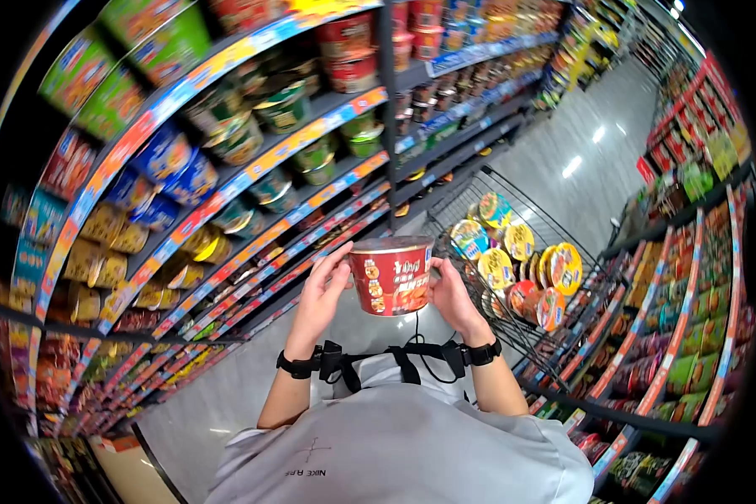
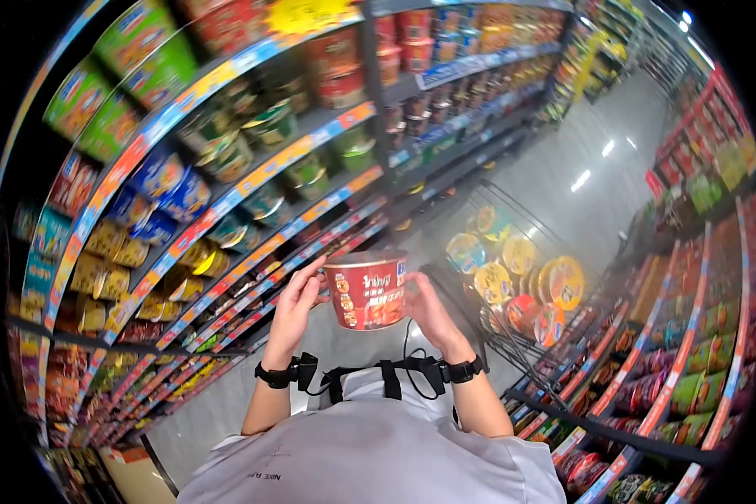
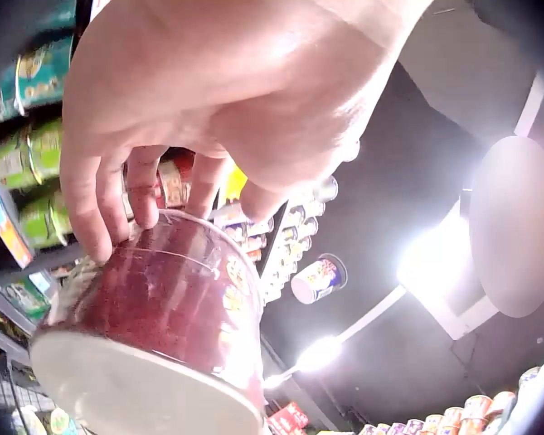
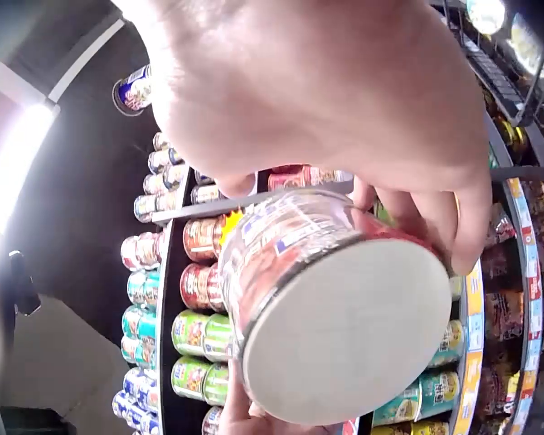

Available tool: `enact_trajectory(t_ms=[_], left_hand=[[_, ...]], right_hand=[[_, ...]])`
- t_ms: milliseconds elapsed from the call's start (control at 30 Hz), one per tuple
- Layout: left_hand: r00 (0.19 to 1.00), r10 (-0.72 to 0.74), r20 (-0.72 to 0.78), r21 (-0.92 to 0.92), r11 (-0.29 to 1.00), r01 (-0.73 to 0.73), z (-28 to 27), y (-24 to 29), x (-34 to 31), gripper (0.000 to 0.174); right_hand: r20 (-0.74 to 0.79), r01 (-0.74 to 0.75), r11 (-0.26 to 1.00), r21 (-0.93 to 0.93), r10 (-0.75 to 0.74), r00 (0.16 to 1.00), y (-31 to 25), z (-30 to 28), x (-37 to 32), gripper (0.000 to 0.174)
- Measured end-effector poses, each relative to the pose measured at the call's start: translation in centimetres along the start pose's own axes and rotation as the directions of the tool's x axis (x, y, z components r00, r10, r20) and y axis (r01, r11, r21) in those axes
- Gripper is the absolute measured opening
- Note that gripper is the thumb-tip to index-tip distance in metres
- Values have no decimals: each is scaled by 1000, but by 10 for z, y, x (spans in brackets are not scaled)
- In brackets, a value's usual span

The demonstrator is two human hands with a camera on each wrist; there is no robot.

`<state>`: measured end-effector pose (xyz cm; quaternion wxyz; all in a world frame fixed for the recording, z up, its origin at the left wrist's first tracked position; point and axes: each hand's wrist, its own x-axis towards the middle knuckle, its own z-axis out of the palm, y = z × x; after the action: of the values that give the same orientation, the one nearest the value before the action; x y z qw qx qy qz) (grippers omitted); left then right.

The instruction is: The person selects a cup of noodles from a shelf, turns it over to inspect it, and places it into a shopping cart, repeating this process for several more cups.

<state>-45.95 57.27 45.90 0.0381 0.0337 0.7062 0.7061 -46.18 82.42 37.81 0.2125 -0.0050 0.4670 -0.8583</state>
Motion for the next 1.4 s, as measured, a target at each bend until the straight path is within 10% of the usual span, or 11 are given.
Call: enact_trajectory(t_ms=[500,933,1133,1267,1400], left_hand=[[883,-205,423,8,975,222,133,-58,122,50],[713,-200,672,189,977,97,197,-130,226,46],[601,-356,716,233,933,275,264,-199,257,42],[479,-528,701,446,849,283,311,-247,261,39],[450,-606,656,563,790,242,352,-272,258,37]], right_hand=[[-389,-66,964,256,165,906,-16,-105,-39,46],[-770,151,974,168,34,637,-45,-160,-15,32],[-854,-95,995,42,85,514,-43,-257,-39,30],[-888,-235,917,-323,-208,410,33,-379,-43,34],[-869,-262,965,-5,126,479,24,-400,-43,44]])
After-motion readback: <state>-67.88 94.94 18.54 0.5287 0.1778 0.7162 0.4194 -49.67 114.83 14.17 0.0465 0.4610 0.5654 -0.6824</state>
